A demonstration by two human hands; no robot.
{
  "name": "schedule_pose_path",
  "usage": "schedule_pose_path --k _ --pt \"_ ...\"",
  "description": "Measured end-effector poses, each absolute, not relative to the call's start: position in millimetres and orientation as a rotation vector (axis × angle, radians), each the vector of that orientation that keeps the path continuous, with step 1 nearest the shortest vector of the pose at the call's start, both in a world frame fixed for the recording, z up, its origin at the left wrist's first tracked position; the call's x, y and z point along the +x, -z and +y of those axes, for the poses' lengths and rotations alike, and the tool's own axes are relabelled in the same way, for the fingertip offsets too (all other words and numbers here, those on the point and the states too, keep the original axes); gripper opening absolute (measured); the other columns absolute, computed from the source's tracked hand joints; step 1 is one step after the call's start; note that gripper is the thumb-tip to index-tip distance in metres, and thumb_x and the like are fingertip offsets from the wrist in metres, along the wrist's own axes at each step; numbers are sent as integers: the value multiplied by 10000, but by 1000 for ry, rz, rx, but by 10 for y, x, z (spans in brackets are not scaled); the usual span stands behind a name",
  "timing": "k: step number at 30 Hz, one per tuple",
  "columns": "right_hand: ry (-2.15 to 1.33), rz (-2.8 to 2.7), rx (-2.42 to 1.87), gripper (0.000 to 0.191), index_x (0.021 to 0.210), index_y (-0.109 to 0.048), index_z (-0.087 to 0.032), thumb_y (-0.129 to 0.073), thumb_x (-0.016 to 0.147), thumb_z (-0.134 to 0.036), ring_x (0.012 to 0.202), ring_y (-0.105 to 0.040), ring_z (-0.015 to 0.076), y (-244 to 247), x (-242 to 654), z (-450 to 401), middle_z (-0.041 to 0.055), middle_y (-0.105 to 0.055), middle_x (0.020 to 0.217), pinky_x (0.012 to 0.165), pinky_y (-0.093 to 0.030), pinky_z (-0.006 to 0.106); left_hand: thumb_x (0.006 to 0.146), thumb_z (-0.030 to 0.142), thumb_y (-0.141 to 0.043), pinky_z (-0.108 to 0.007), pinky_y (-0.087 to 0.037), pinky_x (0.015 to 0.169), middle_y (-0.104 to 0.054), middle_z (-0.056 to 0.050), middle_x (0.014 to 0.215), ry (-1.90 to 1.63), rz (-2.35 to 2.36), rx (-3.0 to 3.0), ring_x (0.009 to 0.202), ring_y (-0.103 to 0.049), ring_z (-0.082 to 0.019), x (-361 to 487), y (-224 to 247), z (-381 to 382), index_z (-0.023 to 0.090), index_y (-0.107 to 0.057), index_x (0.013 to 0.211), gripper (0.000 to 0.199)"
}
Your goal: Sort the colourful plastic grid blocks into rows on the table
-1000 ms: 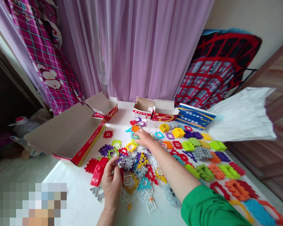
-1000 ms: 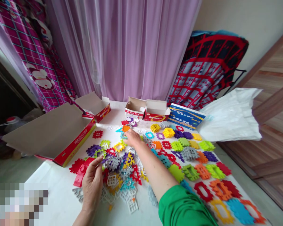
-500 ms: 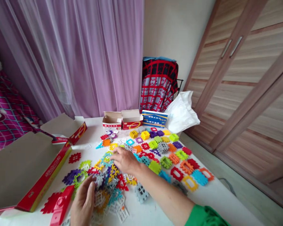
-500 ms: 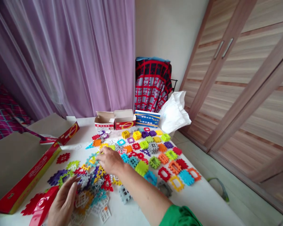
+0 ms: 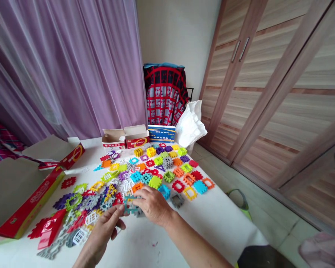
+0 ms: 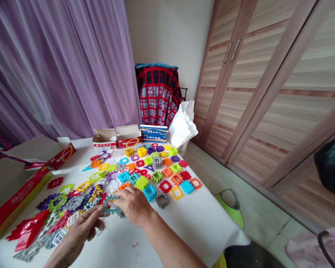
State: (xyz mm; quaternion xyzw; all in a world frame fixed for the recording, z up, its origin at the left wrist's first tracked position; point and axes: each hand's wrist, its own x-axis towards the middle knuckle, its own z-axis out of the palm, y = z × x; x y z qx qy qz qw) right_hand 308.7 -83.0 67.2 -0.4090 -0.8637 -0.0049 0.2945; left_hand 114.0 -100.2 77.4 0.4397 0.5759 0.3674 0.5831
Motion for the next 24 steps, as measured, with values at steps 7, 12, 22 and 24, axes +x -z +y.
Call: schedule_pose_path --k 7,12,22,24 --pt "-207 -1885 -1209 353 1197 -619 -220 -482 887 -117 1038 -629 196 -453 3376 -1197 82 -691 1132 942 -512 330 504 689 -768 -184 -253 426 -655 -22 771 -889 1307 959 578 -542 -105 1596 -689 -1256 194 -692 813 588" --pt "-310 -1663 -1305 346 1142 -623 -203 -628 799 -249 945 -660 233 -268 3569 -1446 105 -684 1066 786 -574 348 546 743 -709 -194 -268 424 -617 -8 679 -941 1285 976 585 -560 -129 2010 -574 -1344 194 -654 844 628" --pt "-344 -1615 -1340 287 1030 -687 -238 -640 753 -179 1009 -659 228 -109 3891 -1537 98 -649 1180 658 -569 276 532 638 -792 -172 -293 435 -627 19 682 -692 1143 996 631 -632 -125 2332 -523 -1322 192 -623 775 535" --pt "-356 -1616 -1339 292 1030 -675 -236 -619 751 -169 1042 -648 233 -81 3954 -1549 96 -652 1173 742 -575 305 530 633 -794 -175 -307 430 -670 1 750 -651 1139 982 642 -644 -129 2349 -491 -1320 194 -642 813 544"
